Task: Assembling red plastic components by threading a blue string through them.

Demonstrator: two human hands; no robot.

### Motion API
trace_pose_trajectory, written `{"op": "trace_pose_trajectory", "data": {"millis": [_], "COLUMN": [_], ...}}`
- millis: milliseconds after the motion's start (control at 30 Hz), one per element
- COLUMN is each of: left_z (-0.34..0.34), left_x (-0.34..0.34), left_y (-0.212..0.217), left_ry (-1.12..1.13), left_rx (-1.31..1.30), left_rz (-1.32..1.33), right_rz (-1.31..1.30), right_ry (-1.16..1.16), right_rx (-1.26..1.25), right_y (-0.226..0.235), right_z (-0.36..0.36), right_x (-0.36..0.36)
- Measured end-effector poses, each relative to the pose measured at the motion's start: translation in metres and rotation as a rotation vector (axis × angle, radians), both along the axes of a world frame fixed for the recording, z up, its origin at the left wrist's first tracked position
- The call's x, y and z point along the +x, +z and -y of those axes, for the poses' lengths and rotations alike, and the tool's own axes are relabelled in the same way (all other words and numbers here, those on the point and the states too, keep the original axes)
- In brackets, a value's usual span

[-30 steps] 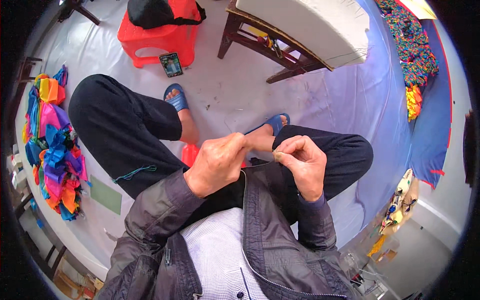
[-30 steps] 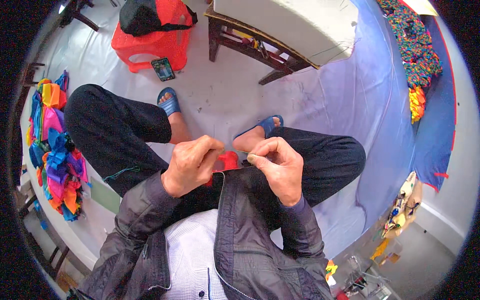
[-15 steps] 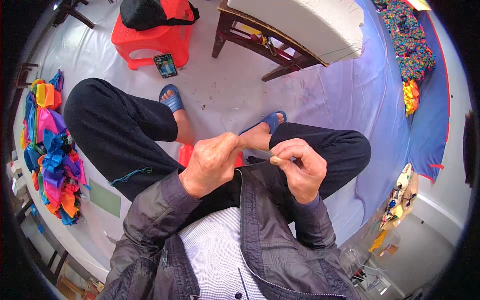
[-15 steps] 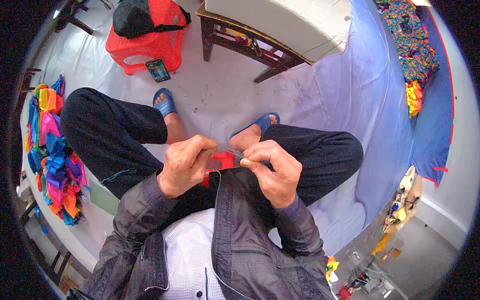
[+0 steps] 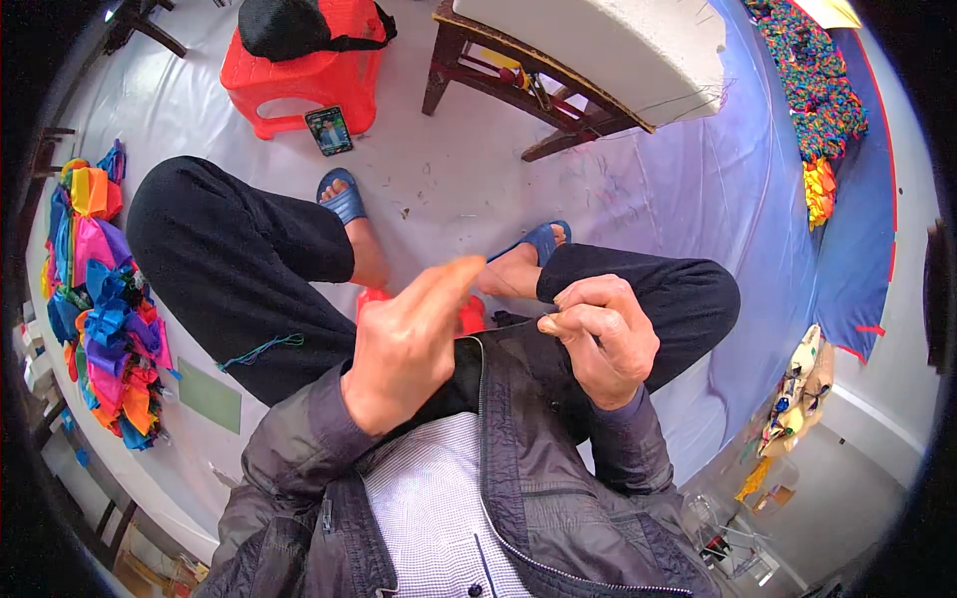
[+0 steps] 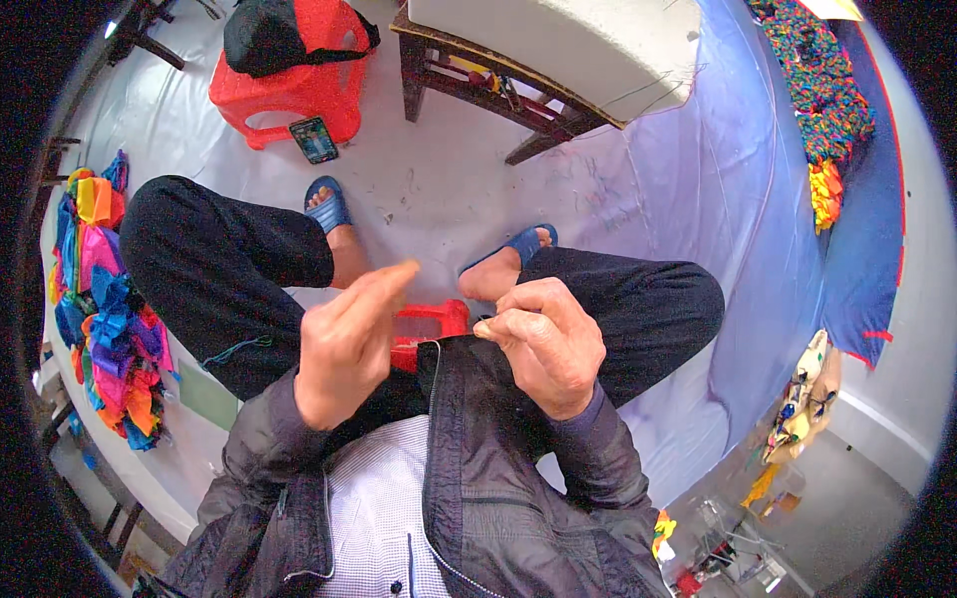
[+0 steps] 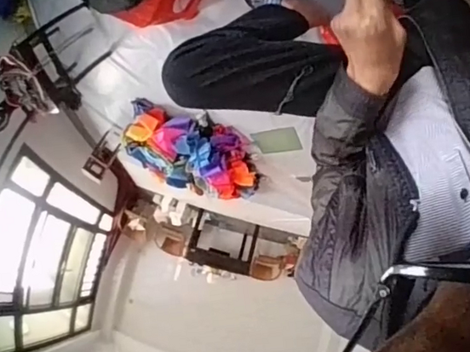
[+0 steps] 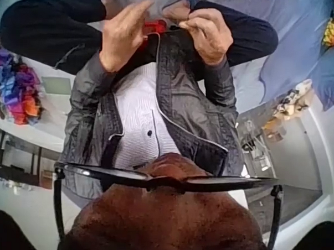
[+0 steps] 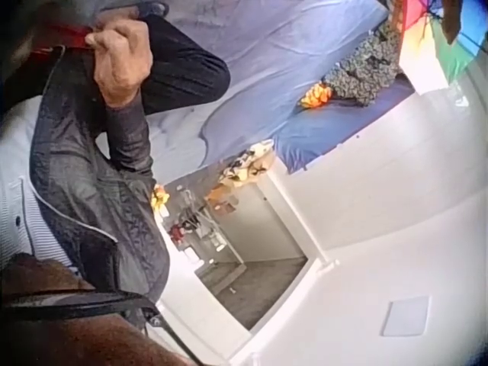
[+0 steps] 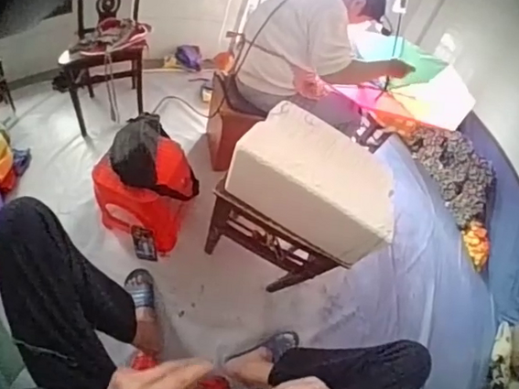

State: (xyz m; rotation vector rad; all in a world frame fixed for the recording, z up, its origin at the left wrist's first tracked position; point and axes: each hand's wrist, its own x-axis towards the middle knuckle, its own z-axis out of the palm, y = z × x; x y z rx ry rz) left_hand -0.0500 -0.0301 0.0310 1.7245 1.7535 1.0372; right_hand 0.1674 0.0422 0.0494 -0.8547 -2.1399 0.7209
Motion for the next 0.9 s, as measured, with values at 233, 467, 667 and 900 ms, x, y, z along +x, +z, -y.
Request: {"op": "trace_pose_trajectory", "data": {"millis": [233,467,667,900], "left_z": [-0.011,-0.011,-0.011,-0.009], "left_x": [0.009,0.013,0.008,0.008], "left_y": [0.011,-0.004,-0.004,-0.005], "left_ry": [-0.311,-0.315,-0.283,-0.246], "left_rx": [-0.333,-0.293,-0.218,-0.221], "left_rz": [0.838,0.888,0.679,0.631], "right_rz": [-0.028,-0.037,-0.048,-0.025], "right_ry": [-0.013,-0.011,0.04,0.041], "right_rx": [-0.061,-0.156,-0.215,-0.209], "right_y": [0.0,-0.002,-0.003,-0.001], "right_z": [0.002,0.002,0.001,0.002], "right_x": [-0.004,-0.002,-0.004,-0.005]}}
